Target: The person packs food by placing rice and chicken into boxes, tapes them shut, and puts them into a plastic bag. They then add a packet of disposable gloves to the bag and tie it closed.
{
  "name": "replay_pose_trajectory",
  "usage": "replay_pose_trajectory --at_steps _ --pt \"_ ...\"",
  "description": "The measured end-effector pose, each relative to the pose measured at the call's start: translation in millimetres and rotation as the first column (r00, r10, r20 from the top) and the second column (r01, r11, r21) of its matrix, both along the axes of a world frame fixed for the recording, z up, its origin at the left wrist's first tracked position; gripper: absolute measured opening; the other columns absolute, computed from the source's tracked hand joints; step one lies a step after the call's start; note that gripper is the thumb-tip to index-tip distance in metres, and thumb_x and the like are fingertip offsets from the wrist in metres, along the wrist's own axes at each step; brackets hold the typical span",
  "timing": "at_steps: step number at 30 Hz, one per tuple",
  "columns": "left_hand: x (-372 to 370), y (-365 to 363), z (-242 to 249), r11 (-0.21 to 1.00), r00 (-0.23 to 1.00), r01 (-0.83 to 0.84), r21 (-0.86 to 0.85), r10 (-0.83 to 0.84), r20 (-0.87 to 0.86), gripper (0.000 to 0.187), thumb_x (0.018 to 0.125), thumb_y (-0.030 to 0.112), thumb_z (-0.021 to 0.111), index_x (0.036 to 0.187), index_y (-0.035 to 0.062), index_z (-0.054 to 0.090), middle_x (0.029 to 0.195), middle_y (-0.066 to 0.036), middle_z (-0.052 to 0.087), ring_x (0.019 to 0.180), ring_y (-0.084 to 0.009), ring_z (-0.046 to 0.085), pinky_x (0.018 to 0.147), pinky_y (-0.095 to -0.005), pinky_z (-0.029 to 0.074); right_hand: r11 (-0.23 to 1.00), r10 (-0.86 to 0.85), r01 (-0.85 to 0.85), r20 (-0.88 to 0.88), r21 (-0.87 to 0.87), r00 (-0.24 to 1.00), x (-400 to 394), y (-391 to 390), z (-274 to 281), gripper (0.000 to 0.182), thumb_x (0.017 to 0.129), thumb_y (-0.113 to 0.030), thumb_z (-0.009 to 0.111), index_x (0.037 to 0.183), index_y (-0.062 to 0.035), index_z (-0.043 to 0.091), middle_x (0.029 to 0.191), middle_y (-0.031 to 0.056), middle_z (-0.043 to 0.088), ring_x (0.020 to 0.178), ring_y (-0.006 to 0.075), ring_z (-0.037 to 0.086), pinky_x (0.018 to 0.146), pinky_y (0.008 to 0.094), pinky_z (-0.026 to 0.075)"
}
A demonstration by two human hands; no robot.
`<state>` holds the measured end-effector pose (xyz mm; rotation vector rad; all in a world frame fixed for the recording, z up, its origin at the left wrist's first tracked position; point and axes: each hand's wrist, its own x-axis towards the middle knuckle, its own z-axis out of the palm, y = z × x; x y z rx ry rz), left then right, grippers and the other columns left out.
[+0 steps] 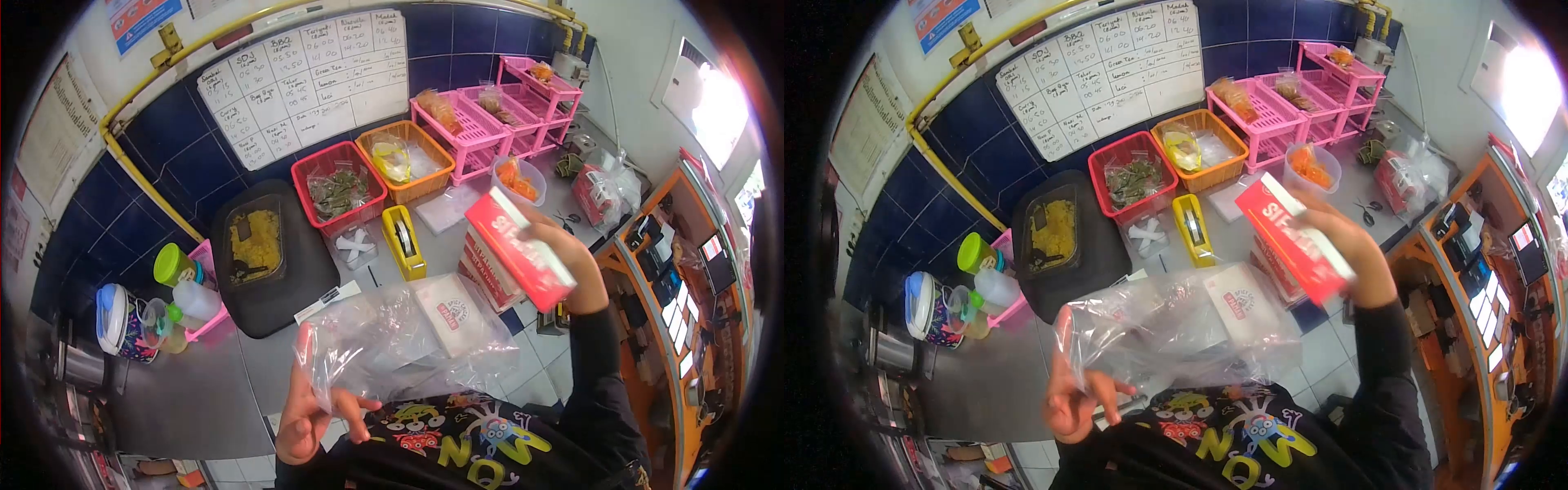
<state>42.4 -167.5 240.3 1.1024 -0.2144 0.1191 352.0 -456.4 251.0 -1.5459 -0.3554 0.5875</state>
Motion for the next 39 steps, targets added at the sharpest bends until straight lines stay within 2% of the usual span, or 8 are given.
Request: replay_pose_trajectory --at_steps 3,5,9,13,16,25,29,39 --pt "14 -5 -2 0.964 0.985 -0.157 0.214 0.168 -0.035 0.11 0.085 0.056 0.055 0.144 0.0031 -0.02 0.095 -0.022 0.065 0.076 -0.0236 0.067 0.087 -0.0421 0.051 0.895 0.19 0.103 -0.58 0.434 0.792 -74 -16 36 0.067 0.08 -0.017 0.062 0.137 0.0064 0.035 0.119 0.0217 0.059 0.09 0.0261 0.066 0.081 0.0314 0.054" --pt "18 -3 5 0.87 0.966 -0.136 0.475 0.223 -0.132 0.111 0.083 0.055 0.06 0.147 0.0022 -0.014 0.114 -0.022 0.059 0.092 -0.0204 0.064 0.086 -0.0339 0.046 0.646 0.758 -0.658 -0.425 0.386 0.495 -74 19 49 0.09 0.07 -0.027 0.07 0.142 0.0047 0.027 0.131 0.023 0.049 0.108 0.0298 0.058 0.089 0.0366 0.05" --pt "9 -12 22 0.95 0.969 -0.178 0.257 0.215 -0.123 0.112 0.084 0.054 0.06 0.146 -0.0013 -0.015 0.104 -0.019 0.062 0.084 -0.0184 0.064 0.079 -0.0292 0.048 0.483 0.859 -0.854 -0.294 0.191 0.42 -107 76 13 0.088 0.077 -0.036 0.061 0.147 0.0008 0.022 0.141 0.0176 0.039 0.125 0.0241 0.042 0.105 0.0341 0.032" --pt "3 -3 3 0.926 0.943 0.315 0.207 -0.281 -0.178 0.111 0.087 0.048 0.06 0.143 0.0053 -0.026 0.084 -0.013 0.061 0.072 -0.0154 0.06 0.066 -0.0254 0.047 0.778 0.559 -0.534 -0.025 -0.331 0.829 -109 116 -91 0.09 0.077 -0.047 0.062 0.148 -0.0081 0.023 0.137 0.0251 0.041 0.123 0.0333 0.046 0.101 0.0394 0.039" --pt "13 -13 -15 0.848 0.866 0.5 0.176 -0.48 -0.144 0.113 0.088 0.045 0.061 0.138 0.0145 -0.036 0.08 -0.011 0.058 0.069 -0.0161 0.059 0.061 -0.0251 0.045 0.55 0.384 -0.05 0.2 -0.833 0.901 -136 156 -119 0.098 0.07 -0.053 0.068 0.148 -0.0116 0.024 0.134 0.0317 0.038 0.123 0.0434 0.043 0.104 0.0467 0.034" --pt "9 -14 -26 0.911 0.91 0.413 0.004 -0.412 0.039 0.119 0.083 0.051 0.065 0.134 0.0296 -0.041 0.099 -0.018 0.055 0.089 -0.0251 0.061 0.099 -0.0502 0.044 0.427 0.423 0.16 0.353 -0.89 0.835 -151 152 -174 0.101 0.06 -0.053 0.075 0.143 -0.0145 0.033 0.127 0.0264 0.04 0.115 0.0433 0.043 0.094 0.0488 0.039" --pt "17 -11 -30 0.87 0.872 0.479 -0.115 -0.458 0.171 0.119 0.082 0.057 0.063 0.134 0.0304 -0.04 0.104 -0.02 0.055 0.092 -0.0263 0.06 0.094 -0.0463 0.047 0.359 0.448 0.05 0.219 -0.932 0.867 -144 142 -157 0.099 0.059 -0.054 0.075 0.141 -0.0142 0.037 0.121 0.0241 0.043 0.114 0.0409 0.043 0.097 0.0486 0.037" --pt "23 -30 -18 0.932 0.941 0.327 0.159 -0.305 -0.144 0.132 0.069 0.079 0.055 0.136 0.0145 -0.038 0.106 -0.022 0.058 0.087 -0.0255 0.062 0.088 -0.0397 0.049 0.55 0.576 0.35 0.647 -0.759 0.5 -107 115 -188 0.077 0.075 -0.066 0.056 0.131 -0.0141 0.053 0.135 0.0218 0.044 0.128 0.0402 0.036 0.104 0.0711 0.006"
